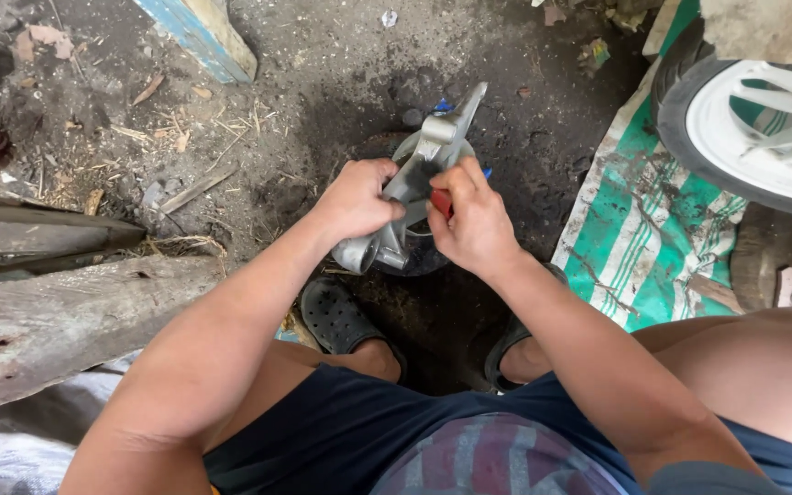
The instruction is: Scrubbing a metal motorcycle bracket with a brush and soapy water to remove dirt and grime.
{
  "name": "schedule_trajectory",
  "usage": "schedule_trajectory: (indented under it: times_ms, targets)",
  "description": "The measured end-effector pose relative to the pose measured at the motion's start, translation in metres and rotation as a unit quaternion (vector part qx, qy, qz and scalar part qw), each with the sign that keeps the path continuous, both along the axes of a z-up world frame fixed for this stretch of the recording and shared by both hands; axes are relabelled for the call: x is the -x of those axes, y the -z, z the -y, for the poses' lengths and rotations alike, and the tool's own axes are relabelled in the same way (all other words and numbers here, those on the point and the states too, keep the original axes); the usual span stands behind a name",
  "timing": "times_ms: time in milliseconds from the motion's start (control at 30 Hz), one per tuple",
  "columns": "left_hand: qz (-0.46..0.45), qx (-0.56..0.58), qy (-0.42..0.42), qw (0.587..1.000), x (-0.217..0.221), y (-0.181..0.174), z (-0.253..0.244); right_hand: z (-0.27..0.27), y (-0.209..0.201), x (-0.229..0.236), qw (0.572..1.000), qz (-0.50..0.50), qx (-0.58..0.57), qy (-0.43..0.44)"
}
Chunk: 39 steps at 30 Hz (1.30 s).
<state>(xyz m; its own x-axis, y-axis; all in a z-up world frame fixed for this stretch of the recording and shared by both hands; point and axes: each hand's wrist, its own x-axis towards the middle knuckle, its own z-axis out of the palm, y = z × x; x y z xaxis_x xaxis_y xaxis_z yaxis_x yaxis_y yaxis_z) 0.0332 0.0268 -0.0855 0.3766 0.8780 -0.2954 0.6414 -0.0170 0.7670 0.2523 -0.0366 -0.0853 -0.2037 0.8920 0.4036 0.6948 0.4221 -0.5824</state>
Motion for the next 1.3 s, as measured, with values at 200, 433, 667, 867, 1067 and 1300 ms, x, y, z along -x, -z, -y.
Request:
schedule_trajectory:
  times_ms: [200,433,667,867,1067,1300]
  targets:
    - [0.023,0.0,0.012,1.0,0.011,-0.007,-0.007,-0.018,0.012,-0.032,0.996,-0.062,-0.05,0.042]
    - [0.096,0.046,0.019,0.994,0.038,-0.014,-0.02,-0.011,0.05,-0.005,0.994,-0.108,-0.001,-0.028]
    - [0.09,0.111,0.034,0.989,0.056,-0.065,-0.031,-0.074,-0.02,-0.032,0.986,-0.082,0.043,0.14]
    - [0.028,0.104,0.038,0.993,0.05,-0.069,-0.031,-0.07,-0.109,0.013,0.959,-0.05,0.27,0.075]
    - [-0.024,0.07,0.07,0.995,0.044,-0.102,-0.012,-0.108,-0.075,-0.067,0.96,-0.083,0.21,0.165]
    - [-0.157,-0.033,0.178,0.971,0.032,-0.133,0.015,-0.088,-0.082,-0.1,0.985,-0.077,0.105,0.114]
